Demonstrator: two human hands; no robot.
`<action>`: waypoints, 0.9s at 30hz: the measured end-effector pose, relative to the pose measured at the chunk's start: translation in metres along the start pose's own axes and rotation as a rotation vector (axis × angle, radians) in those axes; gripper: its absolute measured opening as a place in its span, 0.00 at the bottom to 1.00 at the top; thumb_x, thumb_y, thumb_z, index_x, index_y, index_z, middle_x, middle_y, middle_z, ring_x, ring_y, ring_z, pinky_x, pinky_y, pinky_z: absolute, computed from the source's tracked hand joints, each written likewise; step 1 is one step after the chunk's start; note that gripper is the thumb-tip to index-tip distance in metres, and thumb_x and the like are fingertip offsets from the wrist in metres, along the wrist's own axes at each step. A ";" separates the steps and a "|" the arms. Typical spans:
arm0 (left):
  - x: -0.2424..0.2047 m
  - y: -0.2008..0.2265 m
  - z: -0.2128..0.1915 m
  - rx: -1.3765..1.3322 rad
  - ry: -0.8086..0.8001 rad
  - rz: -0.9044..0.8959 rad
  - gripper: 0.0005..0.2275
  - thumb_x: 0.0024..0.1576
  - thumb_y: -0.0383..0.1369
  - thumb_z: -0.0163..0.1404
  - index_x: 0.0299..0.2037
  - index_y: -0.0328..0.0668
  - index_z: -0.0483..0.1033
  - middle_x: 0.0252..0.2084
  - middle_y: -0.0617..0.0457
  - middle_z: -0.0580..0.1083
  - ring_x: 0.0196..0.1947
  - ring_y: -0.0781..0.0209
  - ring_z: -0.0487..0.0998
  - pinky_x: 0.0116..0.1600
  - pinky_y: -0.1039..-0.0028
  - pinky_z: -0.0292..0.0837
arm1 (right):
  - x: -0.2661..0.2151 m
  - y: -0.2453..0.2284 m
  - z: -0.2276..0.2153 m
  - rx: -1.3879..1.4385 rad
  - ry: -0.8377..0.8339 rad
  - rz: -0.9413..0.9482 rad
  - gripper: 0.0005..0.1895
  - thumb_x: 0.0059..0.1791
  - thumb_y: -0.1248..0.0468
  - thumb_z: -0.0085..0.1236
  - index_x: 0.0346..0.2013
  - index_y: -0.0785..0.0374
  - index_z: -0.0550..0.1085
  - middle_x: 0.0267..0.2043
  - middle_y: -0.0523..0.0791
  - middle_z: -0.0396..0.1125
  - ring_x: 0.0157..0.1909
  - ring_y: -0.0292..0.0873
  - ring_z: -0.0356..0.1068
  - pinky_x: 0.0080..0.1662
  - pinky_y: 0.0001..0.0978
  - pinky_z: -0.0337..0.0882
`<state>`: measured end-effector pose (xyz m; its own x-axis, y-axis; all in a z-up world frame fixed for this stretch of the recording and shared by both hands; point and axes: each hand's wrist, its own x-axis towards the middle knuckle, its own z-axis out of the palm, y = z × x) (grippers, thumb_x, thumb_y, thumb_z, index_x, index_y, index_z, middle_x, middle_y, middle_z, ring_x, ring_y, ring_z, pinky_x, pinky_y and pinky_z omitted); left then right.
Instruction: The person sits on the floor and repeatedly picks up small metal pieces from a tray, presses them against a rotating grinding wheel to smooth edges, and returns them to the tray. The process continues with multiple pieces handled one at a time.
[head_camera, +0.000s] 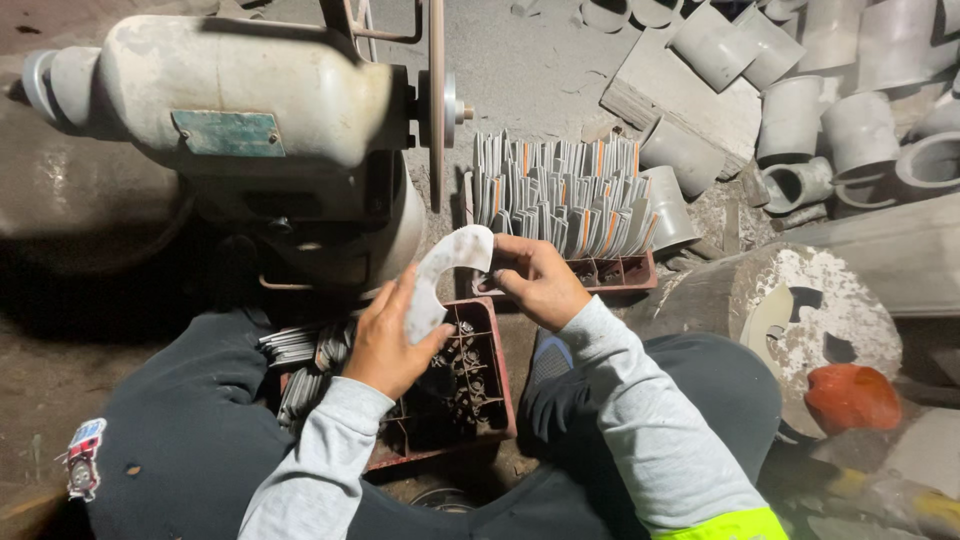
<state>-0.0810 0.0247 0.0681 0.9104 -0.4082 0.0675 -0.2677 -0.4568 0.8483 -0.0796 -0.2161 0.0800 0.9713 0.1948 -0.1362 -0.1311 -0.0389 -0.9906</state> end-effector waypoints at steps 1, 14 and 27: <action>0.002 -0.001 0.003 -0.042 -0.026 0.001 0.38 0.47 0.32 0.68 0.65 0.27 0.60 0.58 0.37 0.71 0.50 0.49 0.79 0.51 0.68 0.76 | 0.003 -0.001 0.004 -0.008 0.025 -0.002 0.25 0.48 0.77 0.45 0.61 0.73 0.70 0.54 0.47 0.72 0.53 0.39 0.71 0.58 0.31 0.71; 0.049 -0.022 0.009 -0.900 -0.265 -0.247 0.31 0.55 0.29 0.59 0.68 0.28 0.63 0.53 0.47 0.75 0.45 0.65 0.77 0.46 0.76 0.77 | 0.057 -0.001 0.012 -0.692 0.223 -0.459 0.29 0.43 0.75 0.49 0.61 0.72 0.72 0.57 0.55 0.68 0.58 0.54 0.71 0.61 0.42 0.69; 0.005 0.009 -0.009 0.350 -0.062 0.216 0.37 0.42 0.25 0.64 0.67 0.44 0.66 0.52 0.45 0.73 0.55 0.46 0.71 0.63 0.58 0.64 | -0.002 0.032 -0.014 -0.272 -0.191 0.110 0.13 0.52 0.67 0.60 0.50 0.67 0.76 0.43 0.45 0.76 0.43 0.32 0.73 0.47 0.25 0.72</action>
<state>-0.0759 0.0255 0.0802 0.8035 -0.5663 0.1834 -0.5515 -0.5922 0.5875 -0.0828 -0.2313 0.0483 0.8963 0.3540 -0.2669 -0.1501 -0.3241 -0.9340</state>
